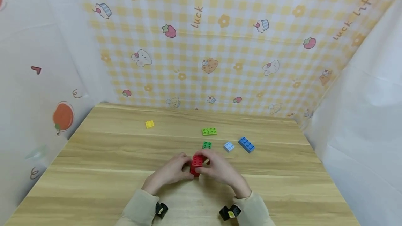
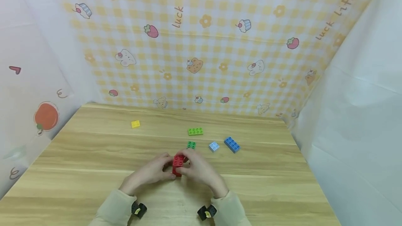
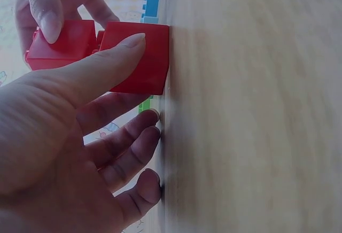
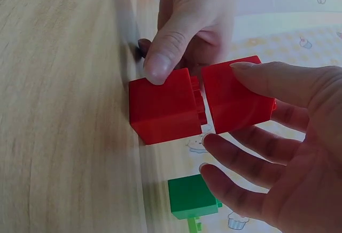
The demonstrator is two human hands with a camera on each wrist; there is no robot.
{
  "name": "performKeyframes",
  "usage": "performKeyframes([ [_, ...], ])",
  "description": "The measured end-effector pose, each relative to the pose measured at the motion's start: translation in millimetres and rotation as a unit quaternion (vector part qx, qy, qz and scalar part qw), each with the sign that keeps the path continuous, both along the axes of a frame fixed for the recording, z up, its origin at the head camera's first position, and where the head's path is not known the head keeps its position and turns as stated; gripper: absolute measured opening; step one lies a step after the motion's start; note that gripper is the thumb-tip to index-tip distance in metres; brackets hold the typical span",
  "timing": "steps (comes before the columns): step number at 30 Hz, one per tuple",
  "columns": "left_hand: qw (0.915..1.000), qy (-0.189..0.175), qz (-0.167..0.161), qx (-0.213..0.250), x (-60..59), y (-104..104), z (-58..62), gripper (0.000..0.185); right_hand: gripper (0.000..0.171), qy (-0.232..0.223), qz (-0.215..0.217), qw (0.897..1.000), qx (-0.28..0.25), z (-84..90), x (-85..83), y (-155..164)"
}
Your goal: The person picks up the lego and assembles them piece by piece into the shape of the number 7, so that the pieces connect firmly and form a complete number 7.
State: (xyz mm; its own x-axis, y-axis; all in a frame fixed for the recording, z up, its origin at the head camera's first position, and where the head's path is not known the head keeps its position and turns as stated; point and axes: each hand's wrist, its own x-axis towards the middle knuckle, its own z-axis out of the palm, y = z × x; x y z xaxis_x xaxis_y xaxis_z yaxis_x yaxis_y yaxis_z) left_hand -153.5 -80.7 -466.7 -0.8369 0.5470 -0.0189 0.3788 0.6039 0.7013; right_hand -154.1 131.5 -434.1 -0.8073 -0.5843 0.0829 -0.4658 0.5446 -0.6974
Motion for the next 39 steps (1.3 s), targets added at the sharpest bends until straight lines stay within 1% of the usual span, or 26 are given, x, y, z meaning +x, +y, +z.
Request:
performKeyframes([
  [10,1.0,-0.005,0.006,-0.005,1.0,-1.5,1.0,0.044,0.035,-0.009,-0.004,1.0,0.006,-3.3,-0.1,-1.6],
  [21,1.0,0.002,0.0,-0.004,-0.5,-1.9,-0.5,0.041,0.035,-0.02,-0.002,1.0,0.001,-3.4,-1.5,-0.4],
  [26,1.0,-0.003,0.001,-0.002,-0.5,-1.9,-0.7,0.04,0.034,-0.026,-0.003,1.0,0.003,-3.2,-1.6,-0.2],
  [39,1.0,-0.007,0.003,0.001,-0.9,-1.6,-0.9,0.039,0.033,-0.021,-0.007,1.0,0.011,-1.4,-0.4,-0.8],
])
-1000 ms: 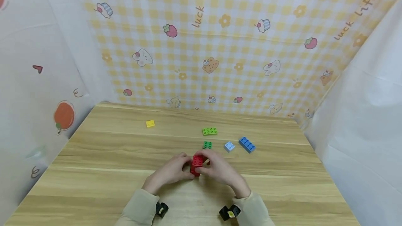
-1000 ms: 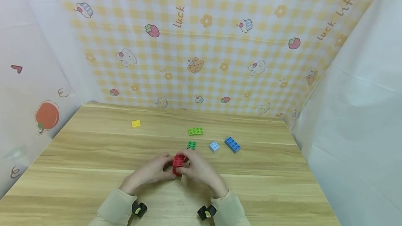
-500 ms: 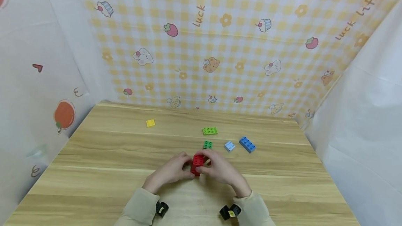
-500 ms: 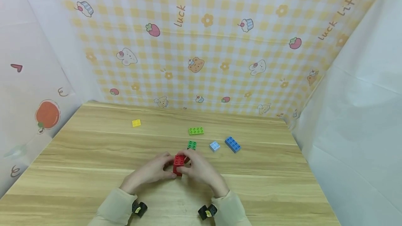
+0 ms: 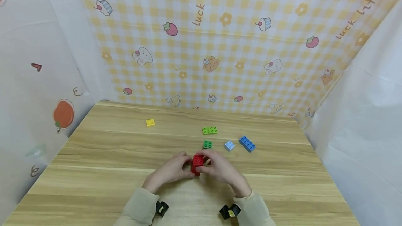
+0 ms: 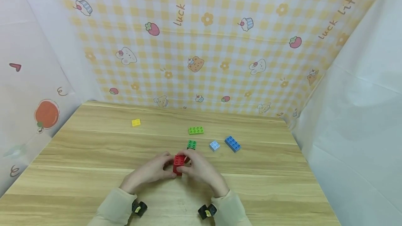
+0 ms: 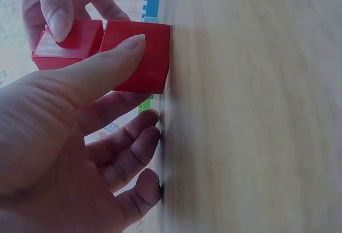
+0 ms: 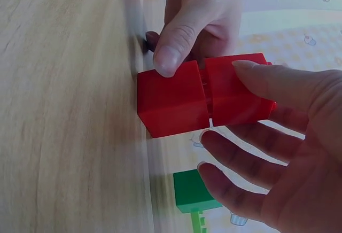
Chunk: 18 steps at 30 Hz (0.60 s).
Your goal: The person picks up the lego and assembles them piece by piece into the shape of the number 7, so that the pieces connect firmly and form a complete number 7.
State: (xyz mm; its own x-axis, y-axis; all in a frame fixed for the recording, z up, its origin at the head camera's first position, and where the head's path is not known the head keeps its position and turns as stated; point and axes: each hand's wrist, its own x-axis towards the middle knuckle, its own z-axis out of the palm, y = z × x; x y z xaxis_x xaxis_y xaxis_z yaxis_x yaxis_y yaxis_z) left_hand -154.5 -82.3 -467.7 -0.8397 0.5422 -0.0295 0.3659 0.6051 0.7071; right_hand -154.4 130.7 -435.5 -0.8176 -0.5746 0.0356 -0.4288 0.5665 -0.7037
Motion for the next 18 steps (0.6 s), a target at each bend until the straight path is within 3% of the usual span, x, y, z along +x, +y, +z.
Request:
performKeyframes([
  [7,1.0,0.006,-0.005,-0.001,0.0,1.3,0.4,0.041,0.031,0.015,0.003,1.0,0.013,1.8,0.3,-1.5],
  [18,0.9999,0.015,-0.005,-0.003,0.6,1.3,0.9,0.042,0.031,0.004,0.001,1.0,0.016,-0.1,-0.7,-2.6],
])
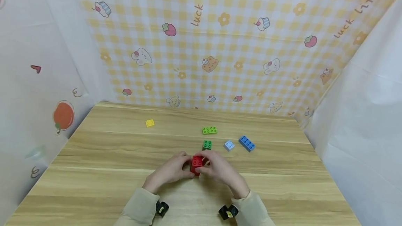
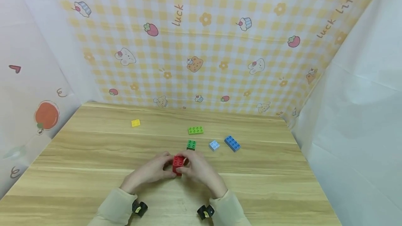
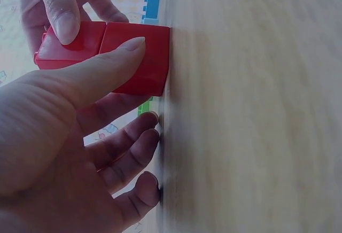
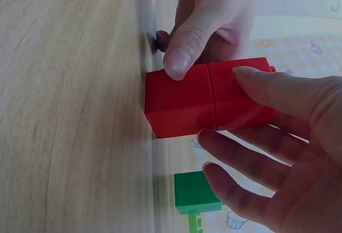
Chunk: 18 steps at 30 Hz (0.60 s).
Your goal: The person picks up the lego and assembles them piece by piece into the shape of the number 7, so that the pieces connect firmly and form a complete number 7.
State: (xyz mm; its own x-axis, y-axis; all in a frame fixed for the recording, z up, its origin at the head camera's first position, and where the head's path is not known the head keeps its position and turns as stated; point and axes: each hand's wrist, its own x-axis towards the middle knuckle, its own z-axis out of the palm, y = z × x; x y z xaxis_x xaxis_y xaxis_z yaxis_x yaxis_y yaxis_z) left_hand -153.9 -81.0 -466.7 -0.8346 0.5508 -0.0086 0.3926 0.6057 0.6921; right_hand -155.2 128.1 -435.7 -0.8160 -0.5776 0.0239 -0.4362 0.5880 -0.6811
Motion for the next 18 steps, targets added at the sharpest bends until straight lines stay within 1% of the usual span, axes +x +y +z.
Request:
performKeyframes([
  [4,1.0,-0.002,0.0,0.002,-0.4,-0.3,-1.7,0.043,0.032,-0.005,-0.003,1.0,0.0,0.2,0.4,-0.5],
  [14,1.0,-0.004,0.0,0.004,0.3,-0.5,-1.0,0.043,0.035,-0.047,-0.011,0.999,-0.002,2.0,-0.3,-0.6],
  [18,1.0,-0.005,0.0,0.005,0.2,-0.6,-1.5,0.043,0.036,-0.046,-0.013,0.999,0.001,0.9,-0.4,-0.2],
])
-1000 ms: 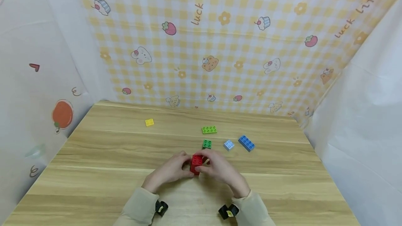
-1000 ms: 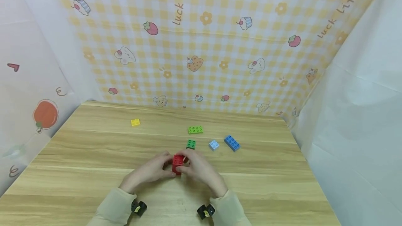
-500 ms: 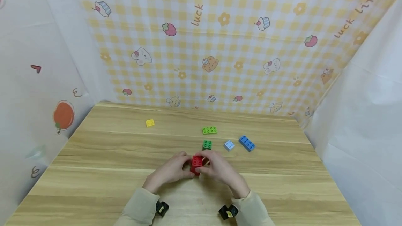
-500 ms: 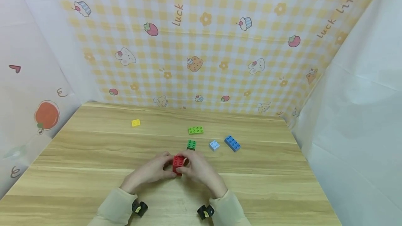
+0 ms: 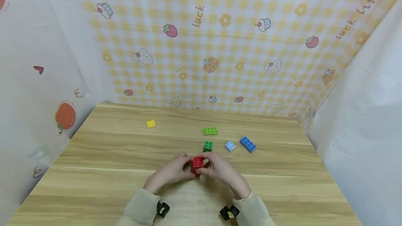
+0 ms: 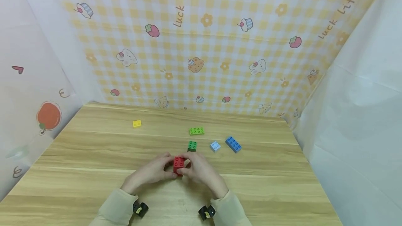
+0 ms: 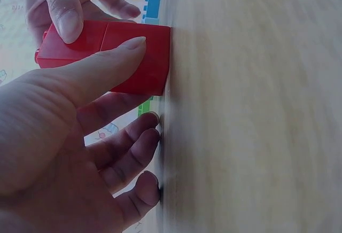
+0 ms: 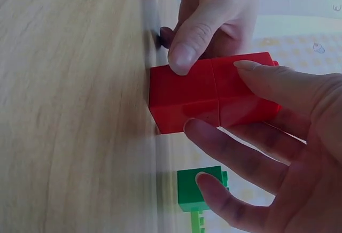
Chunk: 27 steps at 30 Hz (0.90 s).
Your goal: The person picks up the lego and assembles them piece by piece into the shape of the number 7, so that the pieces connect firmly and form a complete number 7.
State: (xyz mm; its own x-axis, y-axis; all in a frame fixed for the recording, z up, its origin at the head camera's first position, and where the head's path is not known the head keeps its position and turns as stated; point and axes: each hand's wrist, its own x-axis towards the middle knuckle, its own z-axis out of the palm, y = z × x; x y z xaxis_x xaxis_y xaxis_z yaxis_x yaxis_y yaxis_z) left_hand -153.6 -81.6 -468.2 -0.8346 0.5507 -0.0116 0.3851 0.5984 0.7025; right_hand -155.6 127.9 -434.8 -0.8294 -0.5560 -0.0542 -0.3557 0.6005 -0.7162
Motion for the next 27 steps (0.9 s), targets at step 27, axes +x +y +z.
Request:
performKeyframes([
  [27,0.9996,-0.022,0.011,-0.011,-3.2,1,-2.6,0.042,0.043,0.017,-0.043,0.998,-0.043,16.4,-3.4,20],
])
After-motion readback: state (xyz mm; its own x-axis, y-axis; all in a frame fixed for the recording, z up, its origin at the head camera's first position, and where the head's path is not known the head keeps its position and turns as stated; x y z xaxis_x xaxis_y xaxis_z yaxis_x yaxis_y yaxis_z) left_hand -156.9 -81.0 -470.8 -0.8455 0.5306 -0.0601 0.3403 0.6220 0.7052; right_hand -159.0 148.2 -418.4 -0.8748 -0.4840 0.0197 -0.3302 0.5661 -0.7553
